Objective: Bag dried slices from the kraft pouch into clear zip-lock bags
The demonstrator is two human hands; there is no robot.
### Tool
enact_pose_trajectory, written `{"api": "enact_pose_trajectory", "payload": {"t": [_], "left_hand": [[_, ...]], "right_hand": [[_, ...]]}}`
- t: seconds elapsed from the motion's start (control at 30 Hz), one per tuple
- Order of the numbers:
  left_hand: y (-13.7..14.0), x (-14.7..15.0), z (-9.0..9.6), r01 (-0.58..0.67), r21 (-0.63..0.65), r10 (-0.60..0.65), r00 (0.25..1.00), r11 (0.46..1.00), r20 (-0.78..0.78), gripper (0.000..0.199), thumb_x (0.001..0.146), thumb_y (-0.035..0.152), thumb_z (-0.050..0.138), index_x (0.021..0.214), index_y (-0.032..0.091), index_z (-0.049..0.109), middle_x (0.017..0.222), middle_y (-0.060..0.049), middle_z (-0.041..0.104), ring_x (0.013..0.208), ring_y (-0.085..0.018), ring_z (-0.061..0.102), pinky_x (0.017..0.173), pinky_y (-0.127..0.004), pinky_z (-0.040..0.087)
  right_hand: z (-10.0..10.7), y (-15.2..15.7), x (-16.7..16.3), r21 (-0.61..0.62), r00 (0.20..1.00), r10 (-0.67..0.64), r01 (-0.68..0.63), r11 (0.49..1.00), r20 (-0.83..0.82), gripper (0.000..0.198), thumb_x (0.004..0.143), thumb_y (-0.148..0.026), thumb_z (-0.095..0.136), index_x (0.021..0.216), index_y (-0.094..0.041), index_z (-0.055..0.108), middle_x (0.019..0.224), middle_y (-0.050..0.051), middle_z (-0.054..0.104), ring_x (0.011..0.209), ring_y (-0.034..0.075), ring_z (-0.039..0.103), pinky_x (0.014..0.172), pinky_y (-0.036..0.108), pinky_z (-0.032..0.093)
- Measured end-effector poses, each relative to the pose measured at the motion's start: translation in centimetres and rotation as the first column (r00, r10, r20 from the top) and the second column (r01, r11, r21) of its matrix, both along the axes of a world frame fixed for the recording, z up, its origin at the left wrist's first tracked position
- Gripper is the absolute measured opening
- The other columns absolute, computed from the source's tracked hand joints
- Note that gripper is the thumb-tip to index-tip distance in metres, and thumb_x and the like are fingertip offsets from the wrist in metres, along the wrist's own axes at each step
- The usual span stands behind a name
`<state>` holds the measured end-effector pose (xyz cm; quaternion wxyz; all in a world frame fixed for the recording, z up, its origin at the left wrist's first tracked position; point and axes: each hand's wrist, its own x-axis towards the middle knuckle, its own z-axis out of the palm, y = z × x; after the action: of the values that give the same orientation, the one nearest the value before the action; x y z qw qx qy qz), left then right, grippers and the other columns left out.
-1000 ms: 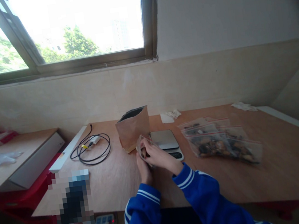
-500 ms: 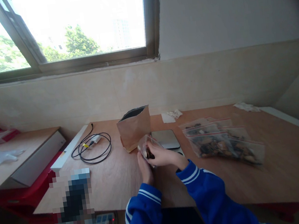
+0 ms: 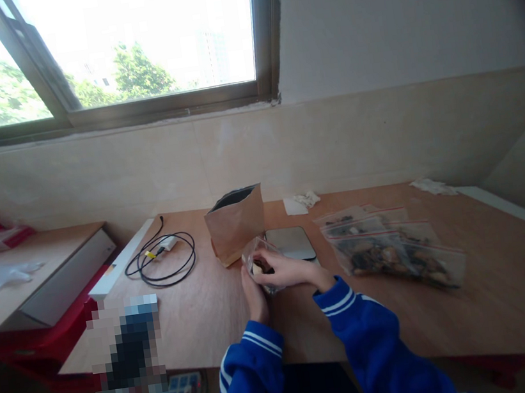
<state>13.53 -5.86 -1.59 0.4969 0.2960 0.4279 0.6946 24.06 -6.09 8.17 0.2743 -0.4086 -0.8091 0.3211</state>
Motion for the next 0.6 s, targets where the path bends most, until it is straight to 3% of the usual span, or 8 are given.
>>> {"api": "enact_pose_trajectory", "payload": {"t": [0.13, 0.27, 0.6], "left_hand": [[-0.3, 0.1, 0.6, 0.011, -0.007, -0.011, 0.999, 1.000, 0.033, 0.038, 0.086, 0.039, 0.046, 0.098, 0.009, 0.067, 0.096, -0.010, 0.070, 0.094, -0.023, 0.063, 0.094, -0.037, 0.043], [-0.5, 0.0, 0.9, -0.036, 0.068, 0.036, 0.999, 0.997, 0.007, 0.026, 0.082, 0.029, 0.052, 0.095, 0.012, 0.067, 0.094, -0.007, 0.070, 0.094, -0.022, 0.063, 0.095, -0.035, 0.043], [-0.7, 0.1, 0.9, -0.023, 0.036, 0.023, 1.000, 0.999, 0.001, 0.032, 0.086, 0.035, 0.048, 0.097, 0.012, 0.067, 0.094, -0.009, 0.070, 0.094, -0.022, 0.063, 0.095, -0.038, 0.043]], "right_hand": [[-0.3, 0.2, -0.8, 0.052, 0.994, -0.088, 0.084, 0.995, 0.072, 0.020, 0.083, -0.028, 0.055, 0.096, -0.014, 0.060, 0.099, 0.010, 0.062, 0.093, 0.021, 0.055, 0.085, 0.033, 0.042], [-0.9, 0.3, -1.4, 0.099, 0.973, -0.181, 0.168, 0.981, 0.146, 0.034, 0.077, -0.032, 0.062, 0.105, -0.013, 0.060, 0.114, 0.015, 0.058, 0.111, 0.028, 0.048, 0.094, 0.039, 0.037], [-0.9, 0.2, -1.3, -0.021, 0.990, -0.110, 0.113, 0.993, 0.088, 0.024, 0.078, -0.026, 0.062, 0.100, -0.016, 0.063, 0.104, 0.010, 0.066, 0.097, 0.025, 0.059, 0.084, 0.033, 0.045]]}}
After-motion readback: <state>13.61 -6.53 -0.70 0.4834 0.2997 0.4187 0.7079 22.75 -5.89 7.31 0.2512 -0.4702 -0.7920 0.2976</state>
